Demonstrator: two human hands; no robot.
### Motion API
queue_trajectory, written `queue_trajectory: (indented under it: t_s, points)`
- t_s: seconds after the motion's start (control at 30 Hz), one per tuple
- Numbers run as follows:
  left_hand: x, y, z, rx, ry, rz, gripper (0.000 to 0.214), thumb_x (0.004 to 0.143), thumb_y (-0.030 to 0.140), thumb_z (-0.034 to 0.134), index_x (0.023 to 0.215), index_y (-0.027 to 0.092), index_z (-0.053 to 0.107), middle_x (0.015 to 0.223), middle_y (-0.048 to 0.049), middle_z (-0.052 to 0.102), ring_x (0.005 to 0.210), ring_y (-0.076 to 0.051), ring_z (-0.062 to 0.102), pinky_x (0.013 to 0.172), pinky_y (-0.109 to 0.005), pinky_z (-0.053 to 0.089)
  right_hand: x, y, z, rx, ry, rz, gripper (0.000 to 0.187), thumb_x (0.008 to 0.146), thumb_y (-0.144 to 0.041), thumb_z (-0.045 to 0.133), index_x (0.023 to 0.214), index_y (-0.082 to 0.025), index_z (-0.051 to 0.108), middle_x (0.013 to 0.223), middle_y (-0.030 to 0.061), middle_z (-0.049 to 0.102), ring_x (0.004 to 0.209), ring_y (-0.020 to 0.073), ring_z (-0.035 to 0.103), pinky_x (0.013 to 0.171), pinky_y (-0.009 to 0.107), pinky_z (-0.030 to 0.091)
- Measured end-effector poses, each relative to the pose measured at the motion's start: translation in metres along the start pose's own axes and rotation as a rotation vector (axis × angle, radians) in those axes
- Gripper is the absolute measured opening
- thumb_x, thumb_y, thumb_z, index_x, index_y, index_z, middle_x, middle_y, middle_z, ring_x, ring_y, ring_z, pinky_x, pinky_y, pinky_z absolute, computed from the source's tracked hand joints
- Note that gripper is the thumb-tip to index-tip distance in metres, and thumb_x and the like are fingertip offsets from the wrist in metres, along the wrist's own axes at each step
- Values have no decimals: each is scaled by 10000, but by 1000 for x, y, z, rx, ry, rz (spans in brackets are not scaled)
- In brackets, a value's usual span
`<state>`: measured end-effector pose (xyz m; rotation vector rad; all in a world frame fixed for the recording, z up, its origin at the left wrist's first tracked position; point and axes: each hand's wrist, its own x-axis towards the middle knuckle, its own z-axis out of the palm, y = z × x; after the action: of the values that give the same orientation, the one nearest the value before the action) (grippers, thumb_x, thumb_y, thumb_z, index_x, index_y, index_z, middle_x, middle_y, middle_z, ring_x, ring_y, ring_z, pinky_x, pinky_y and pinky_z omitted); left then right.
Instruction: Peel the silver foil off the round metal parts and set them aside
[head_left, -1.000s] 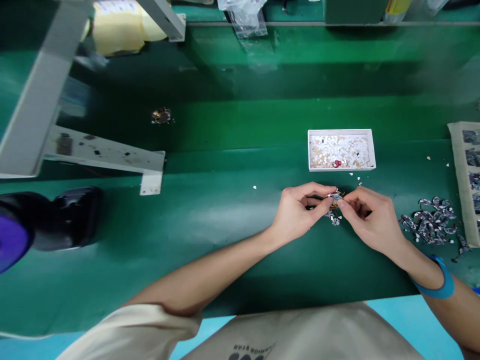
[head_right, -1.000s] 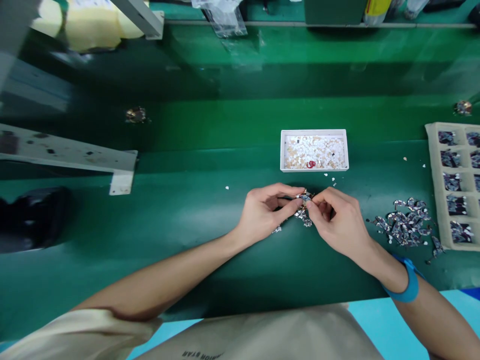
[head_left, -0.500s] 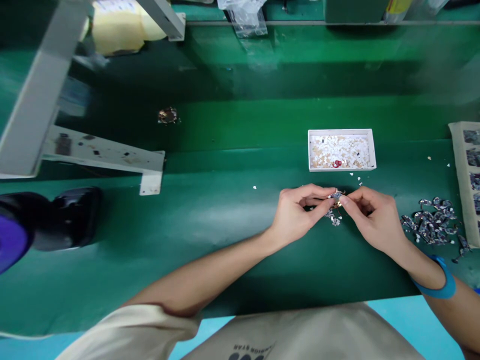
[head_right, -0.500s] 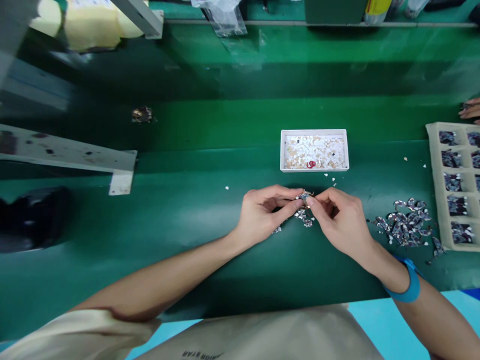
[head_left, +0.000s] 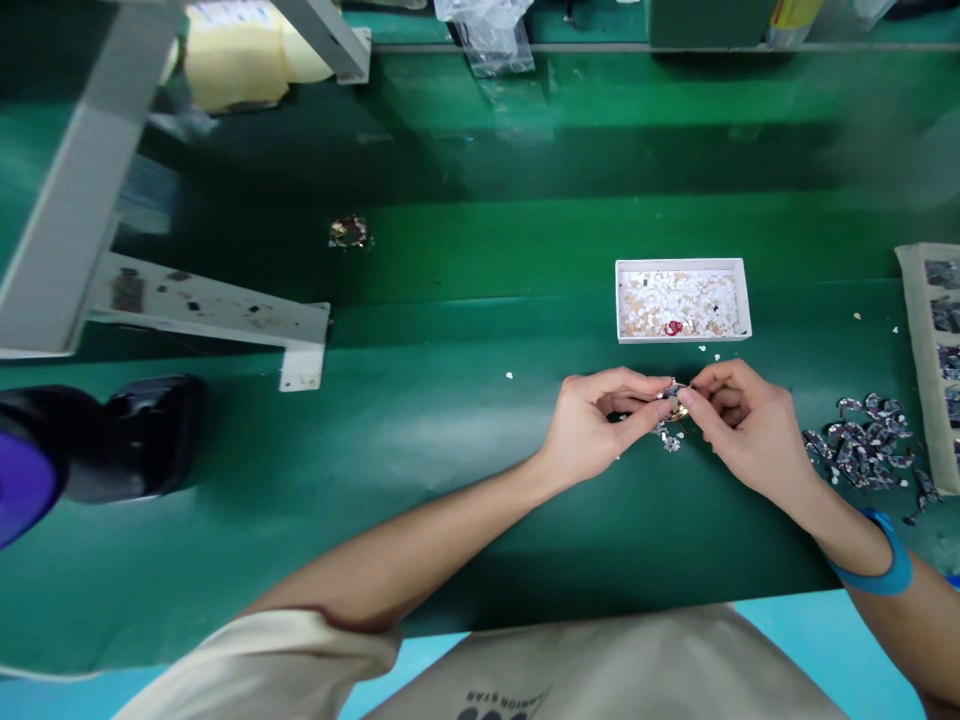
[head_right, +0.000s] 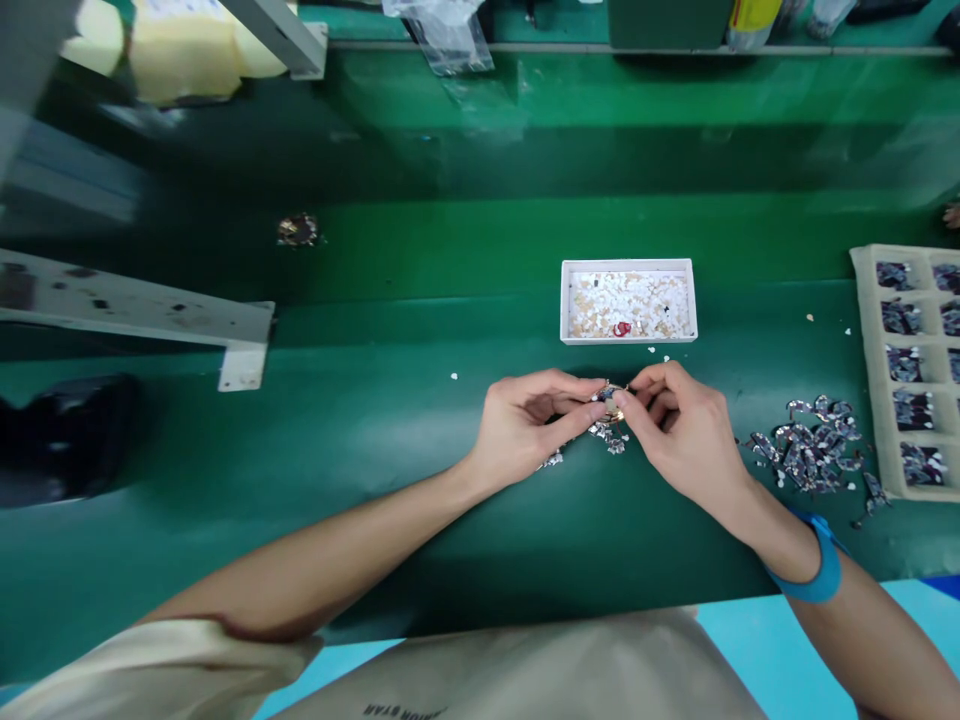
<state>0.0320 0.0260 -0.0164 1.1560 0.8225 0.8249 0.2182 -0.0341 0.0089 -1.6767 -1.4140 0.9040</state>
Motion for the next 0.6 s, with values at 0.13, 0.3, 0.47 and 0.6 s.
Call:
queue_trajectory:
  t_s: [0.13, 0.3, 0.47, 0.6]
  points:
    - [1, 1, -1, -6, -4, 9, 162, 809, 243, 866, 923, 151, 794, 989, -94, 825, 826, -206, 805, 773, -282, 686, -2, 1, 3, -6, -68, -25, 218, 1026, -410, 622, 1028, -199, 675, 746, 14, 694, 584, 129, 655, 493, 234, 486]
    - [0, 7, 1, -14, -17, 15, 105, 813, 186, 831, 874, 152, 753, 891, -69, 811, 759, -165, 783, 720, -232, 653, -7, -3, 8, -33, -25, -114, 126, 1028, -317, 606, 974, -206, 627, 751, 8, 683, 583, 122, 641, 498, 234, 487]
    - [3, 7, -1, 44, -4, 35, 191, 789, 259, 858, 805, 157, 697, 810, -59, 773, 711, -168, 758, 685, -257, 651, -8, -4, 11, -93, 29, -234, 75, 1022, -255, 608, 968, -216, 643, 792, 3, 687, 572, 109, 619, 522, 239, 494]
    - [0, 11, -2, 94, -3, 77, 211, 803, 308, 858, 785, 167, 703, 780, -55, 769, 684, -165, 744, 646, -251, 644, -7, -4, 10, -99, -7, -212, 91, 1030, -308, 628, 1048, -228, 667, 855, 13, 723, 635, 130, 655, 587, 261, 537]
